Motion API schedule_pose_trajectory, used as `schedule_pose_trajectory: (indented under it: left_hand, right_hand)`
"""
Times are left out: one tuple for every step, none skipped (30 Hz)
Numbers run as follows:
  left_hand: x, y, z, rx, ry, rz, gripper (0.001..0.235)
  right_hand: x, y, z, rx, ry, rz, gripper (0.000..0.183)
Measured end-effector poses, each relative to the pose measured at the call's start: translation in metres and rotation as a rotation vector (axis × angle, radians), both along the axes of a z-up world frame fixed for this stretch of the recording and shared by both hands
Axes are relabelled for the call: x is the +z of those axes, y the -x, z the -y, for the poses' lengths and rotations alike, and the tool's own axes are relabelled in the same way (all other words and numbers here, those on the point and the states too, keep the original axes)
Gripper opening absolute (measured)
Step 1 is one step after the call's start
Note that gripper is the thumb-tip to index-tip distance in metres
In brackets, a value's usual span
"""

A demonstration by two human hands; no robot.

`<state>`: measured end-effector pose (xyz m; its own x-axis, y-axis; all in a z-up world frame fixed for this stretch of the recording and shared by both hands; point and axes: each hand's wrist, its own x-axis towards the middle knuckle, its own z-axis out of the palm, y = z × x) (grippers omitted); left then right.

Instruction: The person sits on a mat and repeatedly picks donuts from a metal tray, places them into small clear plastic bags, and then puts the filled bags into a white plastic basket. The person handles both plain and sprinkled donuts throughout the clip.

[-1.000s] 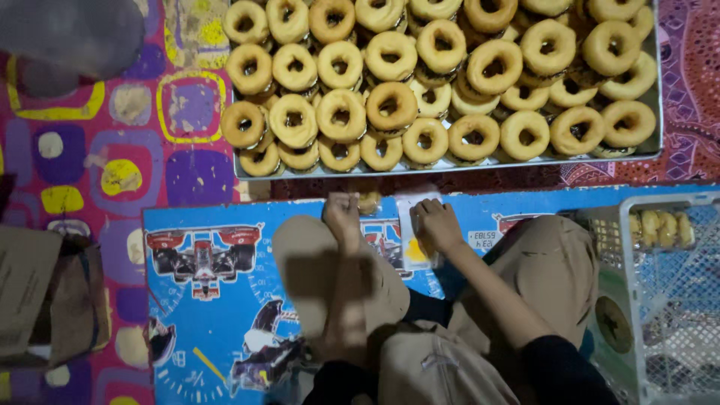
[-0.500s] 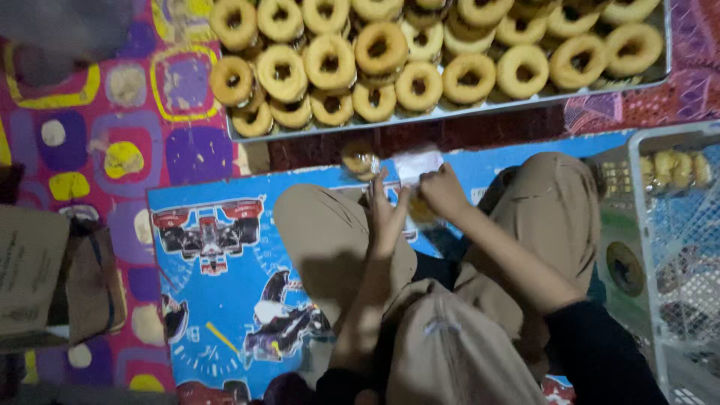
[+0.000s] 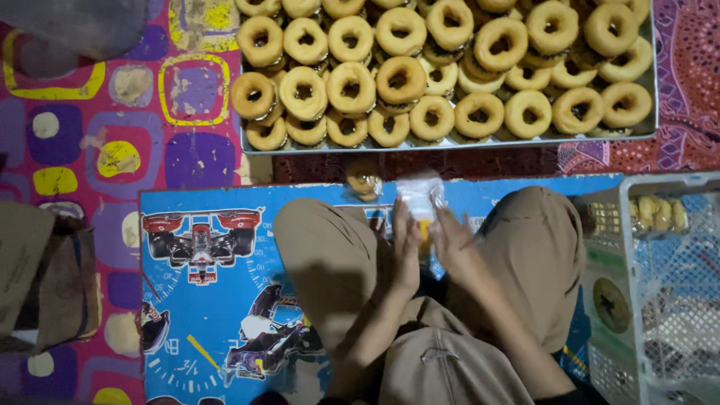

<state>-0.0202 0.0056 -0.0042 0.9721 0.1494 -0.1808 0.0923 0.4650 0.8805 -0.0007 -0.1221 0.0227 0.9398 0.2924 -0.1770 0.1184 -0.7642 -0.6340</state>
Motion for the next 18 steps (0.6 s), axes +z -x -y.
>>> schedule_pose_trajectory:
  left_hand:
    - [-0.015,-0.005,-0.007,-0.002,0.305,-0.117,0.053]
    - [-0.032,-0.009,-0.013,-0.018,0.505,-0.228,0.047]
    - [-0.051,-0.014,-0.023,0.006,0.668,-0.331,0.042]
    - [-0.070,-0.019,-0.035,0.085,0.718,-0.399,0.036]
    - [-0.088,-0.024,-0.047,0.173,0.740,-0.453,0.031]
    - [-0.103,-0.029,-0.060,0.249,0.775,-0.473,0.026]
    - [-0.116,-0.034,-0.073,0.314,0.851,-0.422,0.022]
    - [-0.124,-0.039,-0.082,0.352,0.976,-0.369,0.020]
    - [-0.127,-0.042,-0.092,0.394,1.173,-0.277,0.016]
    - [-0.125,-0.046,-0.098,0.403,1.154,-0.302,0.018]
    - [-0.119,-0.048,-0.103,0.412,1.133,-0.329,0.019]
    - [-0.110,-0.050,-0.105,0.421,1.111,-0.355,0.020]
    - [-0.098,-0.052,-0.106,0.423,1.153,-0.364,0.023]
    - [-0.084,-0.055,-0.103,0.424,1.195,-0.374,0.027]
    - [-0.069,-0.058,-0.101,0.423,1.236,-0.386,0.030]
    - [-0.056,-0.063,-0.101,0.430,1.236,-0.396,0.032]
    - [-0.043,-0.065,-0.097,0.443,1.238,-0.408,0.034]
    - [-0.033,-0.067,-0.095,0.456,1.241,-0.421,0.036]
  right_hand:
    - [0.003,0.002,-0.008,0.033,-0.012,-0.099,0.053]
    - [0.010,0.003,-0.014,0.175,-0.019,-0.028,0.059]
    - [0.019,0.001,-0.022,0.317,-0.026,0.046,0.064]
    - [0.031,-0.008,-0.028,0.460,-0.032,0.119,0.070]
    - [0.044,-0.028,-0.028,0.401,-0.005,-0.007,0.060]
    - [0.059,-0.059,-0.023,0.343,0.022,-0.133,0.051]
    - [0.075,-0.092,-0.024,0.283,0.050,-0.260,0.042]
    - [0.093,-0.129,-0.019,0.322,-0.072,0.271,0.028]
    - [0.110,-0.163,-0.022,0.268,0.010,0.238,0.029]
    - [0.124,-0.197,-0.028,0.264,0.032,0.529,0.040]
    - [0.134,-0.234,-0.039,0.271,0.189,0.577,0.064]
    - [0.142,-0.260,-0.050,0.324,0.244,0.586,0.069]
    - [0.147,-0.279,-0.059,0.375,0.300,0.593,0.074]
    - [0.149,-0.293,-0.068,0.423,0.413,0.481,0.067]
    - [0.149,-0.304,-0.075,0.466,0.525,0.364,0.060]
    - [0.148,-0.310,-0.081,0.506,0.634,0.244,0.054]
    - [0.147,-0.312,-0.083,0.520,0.670,0.220,0.050]
    - [0.147,-0.311,-0.081,0.534,0.705,0.196,0.047]
